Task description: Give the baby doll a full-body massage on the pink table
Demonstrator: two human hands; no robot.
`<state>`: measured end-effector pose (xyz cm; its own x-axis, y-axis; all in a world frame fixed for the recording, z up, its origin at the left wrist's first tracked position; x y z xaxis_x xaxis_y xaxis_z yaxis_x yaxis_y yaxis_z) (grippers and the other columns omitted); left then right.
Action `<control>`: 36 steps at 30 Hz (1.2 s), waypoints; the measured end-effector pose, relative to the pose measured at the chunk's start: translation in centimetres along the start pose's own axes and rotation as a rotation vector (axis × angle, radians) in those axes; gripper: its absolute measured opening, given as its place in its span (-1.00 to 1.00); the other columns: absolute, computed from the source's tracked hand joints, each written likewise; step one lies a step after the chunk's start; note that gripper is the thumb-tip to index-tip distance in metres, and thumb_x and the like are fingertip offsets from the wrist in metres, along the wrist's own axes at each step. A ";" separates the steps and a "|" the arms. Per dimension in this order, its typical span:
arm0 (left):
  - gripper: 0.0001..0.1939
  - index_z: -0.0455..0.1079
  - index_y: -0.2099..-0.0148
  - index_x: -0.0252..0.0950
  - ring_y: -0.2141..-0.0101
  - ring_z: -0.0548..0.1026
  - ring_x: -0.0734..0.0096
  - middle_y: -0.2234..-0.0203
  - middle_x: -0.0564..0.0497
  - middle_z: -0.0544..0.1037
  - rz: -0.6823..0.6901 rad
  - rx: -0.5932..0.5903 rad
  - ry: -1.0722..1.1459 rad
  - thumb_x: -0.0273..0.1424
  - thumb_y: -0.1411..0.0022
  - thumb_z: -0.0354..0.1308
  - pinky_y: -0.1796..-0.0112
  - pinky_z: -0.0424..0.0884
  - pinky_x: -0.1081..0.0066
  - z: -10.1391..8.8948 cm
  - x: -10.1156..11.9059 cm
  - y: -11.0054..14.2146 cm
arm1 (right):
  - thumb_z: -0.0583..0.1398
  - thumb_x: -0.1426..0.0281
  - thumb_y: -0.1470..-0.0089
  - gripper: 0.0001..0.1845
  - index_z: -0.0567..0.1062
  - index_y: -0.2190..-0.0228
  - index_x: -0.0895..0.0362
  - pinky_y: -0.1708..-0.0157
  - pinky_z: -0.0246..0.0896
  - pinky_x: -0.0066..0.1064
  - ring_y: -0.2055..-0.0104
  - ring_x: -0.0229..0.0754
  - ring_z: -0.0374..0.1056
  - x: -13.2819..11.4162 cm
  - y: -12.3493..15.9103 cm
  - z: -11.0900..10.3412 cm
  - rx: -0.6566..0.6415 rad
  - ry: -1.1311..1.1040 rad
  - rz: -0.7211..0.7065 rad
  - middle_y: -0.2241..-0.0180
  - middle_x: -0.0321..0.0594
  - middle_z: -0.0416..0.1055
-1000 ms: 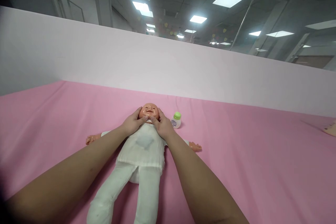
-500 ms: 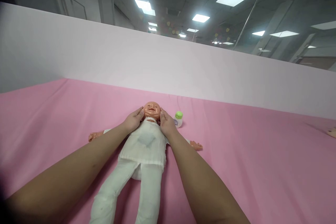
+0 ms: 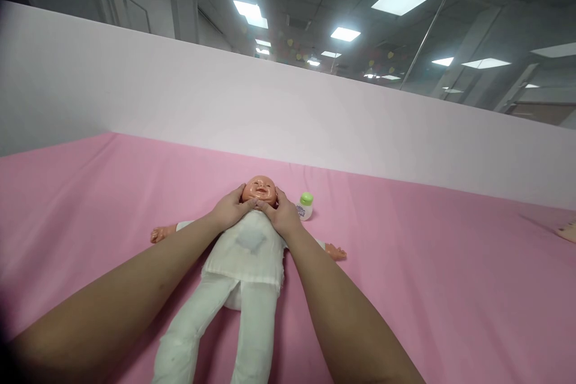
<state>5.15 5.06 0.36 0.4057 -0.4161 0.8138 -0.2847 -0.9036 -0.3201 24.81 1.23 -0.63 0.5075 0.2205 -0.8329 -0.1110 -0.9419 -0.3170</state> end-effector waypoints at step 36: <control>-0.24 0.43 -0.20 -0.21 -0.01 0.58 -0.04 -0.05 -0.13 0.62 -0.024 -0.014 0.095 0.15 -0.11 0.28 0.00 0.44 0.21 0.0 -0.6 -0.1 | 0.33 -0.16 -0.02 0.03 0.19 -0.37 0.00 -0.22 0.26 -0.10 -0.20 0.06 0.42 1.1 -0.5 0.2 -0.061 -0.008 0.038 -0.21 -0.06 0.44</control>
<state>4.92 5.38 -0.16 0.3284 -0.3820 0.8638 -0.2885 -0.9114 -0.2934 25.21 1.95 -1.47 0.4968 0.1862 -0.8477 -0.0780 -0.9632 -0.2572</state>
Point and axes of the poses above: each hand's wrist, its own y-axis away from the middle knuckle, its own z-axis out of the palm, x = y × z, the point moved 1 cm from there along -y, towards the middle knuckle
